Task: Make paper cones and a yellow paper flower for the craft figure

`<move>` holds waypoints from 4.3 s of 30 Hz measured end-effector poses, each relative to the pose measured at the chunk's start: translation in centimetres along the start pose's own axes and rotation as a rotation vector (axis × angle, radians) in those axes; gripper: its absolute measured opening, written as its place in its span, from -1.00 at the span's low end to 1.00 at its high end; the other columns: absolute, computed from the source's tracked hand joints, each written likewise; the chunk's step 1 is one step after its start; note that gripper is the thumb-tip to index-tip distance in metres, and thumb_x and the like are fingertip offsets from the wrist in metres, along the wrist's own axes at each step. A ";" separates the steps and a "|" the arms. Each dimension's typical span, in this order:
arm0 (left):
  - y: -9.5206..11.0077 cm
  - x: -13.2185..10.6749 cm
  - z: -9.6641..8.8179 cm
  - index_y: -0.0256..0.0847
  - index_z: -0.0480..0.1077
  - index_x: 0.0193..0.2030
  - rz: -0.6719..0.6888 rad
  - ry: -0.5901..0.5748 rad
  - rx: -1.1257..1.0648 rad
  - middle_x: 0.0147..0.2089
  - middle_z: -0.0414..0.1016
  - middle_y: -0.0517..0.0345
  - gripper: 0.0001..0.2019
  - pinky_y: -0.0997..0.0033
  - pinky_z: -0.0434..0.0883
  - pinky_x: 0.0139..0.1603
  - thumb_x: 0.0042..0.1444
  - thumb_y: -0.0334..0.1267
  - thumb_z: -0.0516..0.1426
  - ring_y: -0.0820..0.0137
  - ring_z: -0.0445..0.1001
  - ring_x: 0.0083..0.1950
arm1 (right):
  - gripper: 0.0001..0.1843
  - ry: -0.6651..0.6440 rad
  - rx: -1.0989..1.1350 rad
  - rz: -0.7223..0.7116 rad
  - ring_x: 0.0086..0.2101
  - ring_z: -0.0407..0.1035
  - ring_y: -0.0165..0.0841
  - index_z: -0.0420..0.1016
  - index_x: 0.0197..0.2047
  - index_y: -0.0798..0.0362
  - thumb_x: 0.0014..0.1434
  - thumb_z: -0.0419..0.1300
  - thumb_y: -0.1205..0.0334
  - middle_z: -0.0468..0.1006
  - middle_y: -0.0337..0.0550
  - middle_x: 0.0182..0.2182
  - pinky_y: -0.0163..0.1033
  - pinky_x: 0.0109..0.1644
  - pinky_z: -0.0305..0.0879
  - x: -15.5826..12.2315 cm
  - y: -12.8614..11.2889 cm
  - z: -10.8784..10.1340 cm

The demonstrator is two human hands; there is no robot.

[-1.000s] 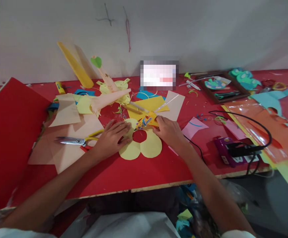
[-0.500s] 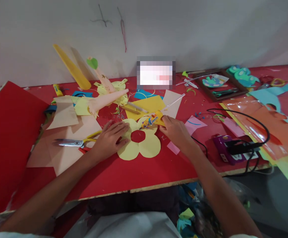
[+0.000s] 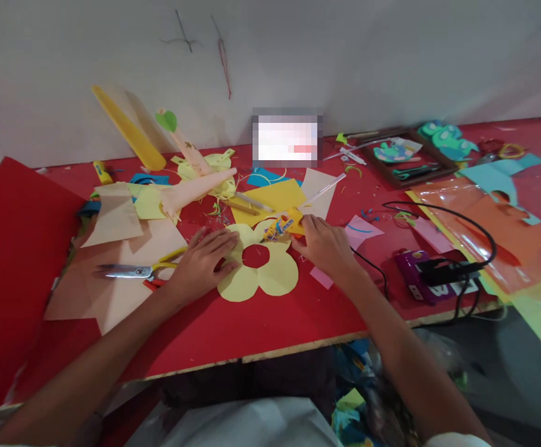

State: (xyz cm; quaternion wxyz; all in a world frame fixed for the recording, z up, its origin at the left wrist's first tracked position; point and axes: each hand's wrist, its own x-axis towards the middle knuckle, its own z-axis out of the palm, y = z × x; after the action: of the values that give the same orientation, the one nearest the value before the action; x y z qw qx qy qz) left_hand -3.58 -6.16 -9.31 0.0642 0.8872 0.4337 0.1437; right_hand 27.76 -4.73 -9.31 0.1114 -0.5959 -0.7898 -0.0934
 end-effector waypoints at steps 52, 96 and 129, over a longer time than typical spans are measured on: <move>-0.2 0.2 -0.4 -0.09 0.28 0.45 -0.013 -0.142 -0.014 0.57 0.19 -0.01 -0.28 -0.22 -0.13 0.60 0.31 0.31 0.08 0.04 0.12 0.57 | -0.92 0.208 0.020 -0.242 -0.37 0.46 -0.27 0.41 -0.19 0.07 0.25 0.13 0.38 0.58 -0.10 -0.39 -0.23 -0.37 0.13 -4.5 2.3 -1.1; -0.5 0.1 -0.2 -0.17 0.01 0.60 -0.004 -0.220 -0.068 0.62 0.06 -0.11 0.01 -0.19 -0.32 0.62 0.20 0.44 0.09 0.01 0.03 0.62 | -0.85 0.147 0.105 -0.400 -0.19 0.53 -0.13 0.42 0.01 0.15 0.39 0.15 0.34 0.63 0.06 -0.23 -0.16 -0.25 0.34 -1.8 -2.7 -0.3; -0.5 0.0 -0.3 -0.13 0.01 0.60 0.006 -0.212 -0.072 0.63 0.02 -0.09 -0.03 -0.20 -0.34 0.62 0.23 0.41 0.09 0.02 0.01 0.63 | -0.86 0.106 -0.006 -0.191 -0.23 0.48 -0.14 0.41 -0.03 0.09 0.37 0.08 0.33 0.60 0.03 -0.26 -0.19 -0.35 0.21 -0.8 -2.4 -0.3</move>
State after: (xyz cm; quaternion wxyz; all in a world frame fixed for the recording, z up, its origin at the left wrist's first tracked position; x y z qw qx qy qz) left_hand -4.06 -5.83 -9.11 0.1413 0.8958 0.4164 0.0648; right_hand 25.74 -6.22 -9.33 0.1418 -0.5126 -0.8356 -0.1375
